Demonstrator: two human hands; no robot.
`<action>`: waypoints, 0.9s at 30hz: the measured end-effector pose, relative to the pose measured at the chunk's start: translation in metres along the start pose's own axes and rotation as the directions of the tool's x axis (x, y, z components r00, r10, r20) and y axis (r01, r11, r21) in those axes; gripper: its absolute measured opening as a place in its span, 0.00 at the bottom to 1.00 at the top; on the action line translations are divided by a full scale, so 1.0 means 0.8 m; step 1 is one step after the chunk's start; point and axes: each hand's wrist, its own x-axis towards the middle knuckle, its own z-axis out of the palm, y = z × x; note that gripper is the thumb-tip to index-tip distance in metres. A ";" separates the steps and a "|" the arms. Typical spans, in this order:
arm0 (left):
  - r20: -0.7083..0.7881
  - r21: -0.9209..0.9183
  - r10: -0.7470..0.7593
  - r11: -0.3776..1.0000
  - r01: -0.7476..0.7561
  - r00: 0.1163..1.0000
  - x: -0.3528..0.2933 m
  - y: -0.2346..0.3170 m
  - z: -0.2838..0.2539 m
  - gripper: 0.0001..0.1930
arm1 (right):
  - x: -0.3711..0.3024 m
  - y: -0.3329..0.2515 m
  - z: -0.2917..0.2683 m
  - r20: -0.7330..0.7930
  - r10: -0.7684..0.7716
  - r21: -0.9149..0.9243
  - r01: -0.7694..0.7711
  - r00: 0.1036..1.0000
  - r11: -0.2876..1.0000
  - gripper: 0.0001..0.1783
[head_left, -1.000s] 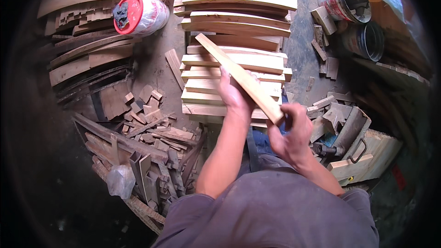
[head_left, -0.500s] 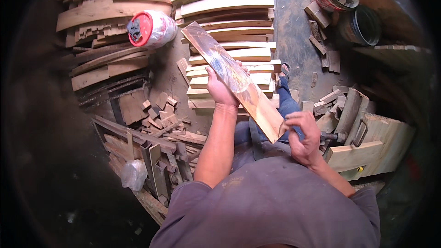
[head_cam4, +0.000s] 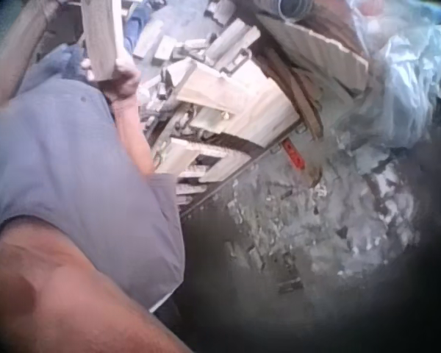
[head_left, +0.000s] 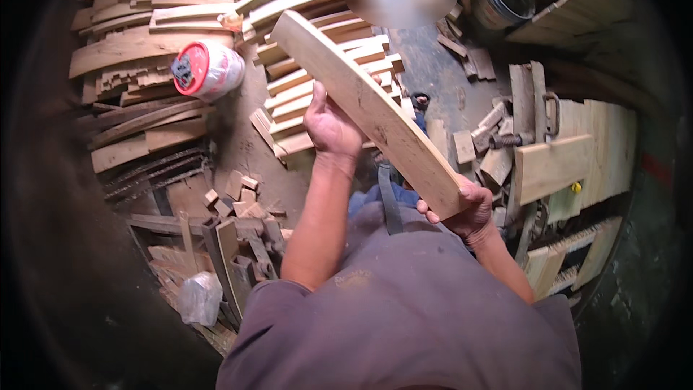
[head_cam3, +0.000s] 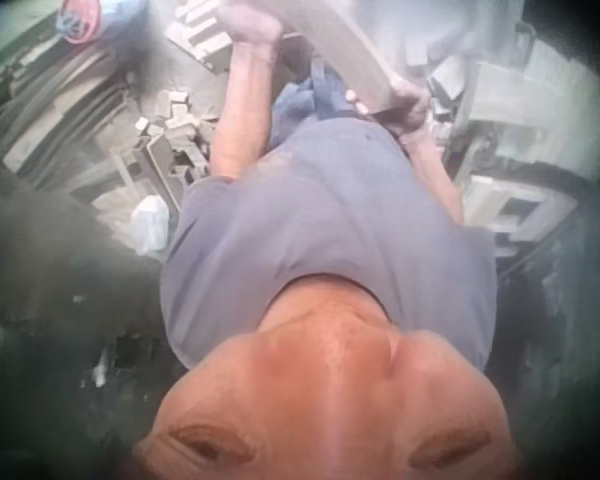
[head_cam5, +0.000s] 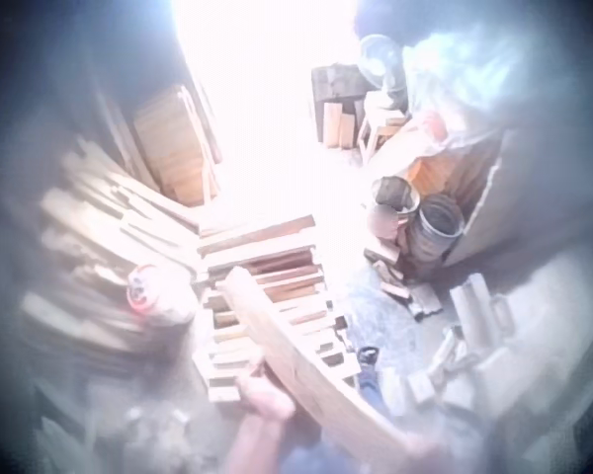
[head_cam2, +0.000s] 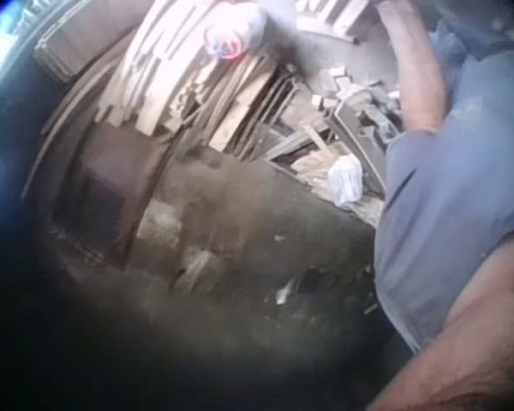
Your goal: The person repeatedly picks up wooden planks from a pile on the floor, carries them to a workbench, and stacks them. The person also uses a tape measure to measure the planks before stacking them.
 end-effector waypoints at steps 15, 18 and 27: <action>0.082 0.191 -0.420 0.897 0.399 0.904 -0.188 -0.111 0.010 0.23 | -0.206 0.134 -0.081 0.141 -0.215 0.168 0.190 0.966 0.967 0.56; 0.094 0.218 -0.451 0.879 0.423 0.888 -0.222 -0.143 0.024 0.22 | -0.247 0.143 -0.111 0.163 -0.230 0.127 0.211 0.959 0.969 0.58; 0.128 0.547 -0.625 0.692 0.471 0.770 -0.305 -0.321 0.008 0.21 | -0.426 0.155 -0.214 -0.176 -0.434 -0.430 0.327 0.884 0.842 0.42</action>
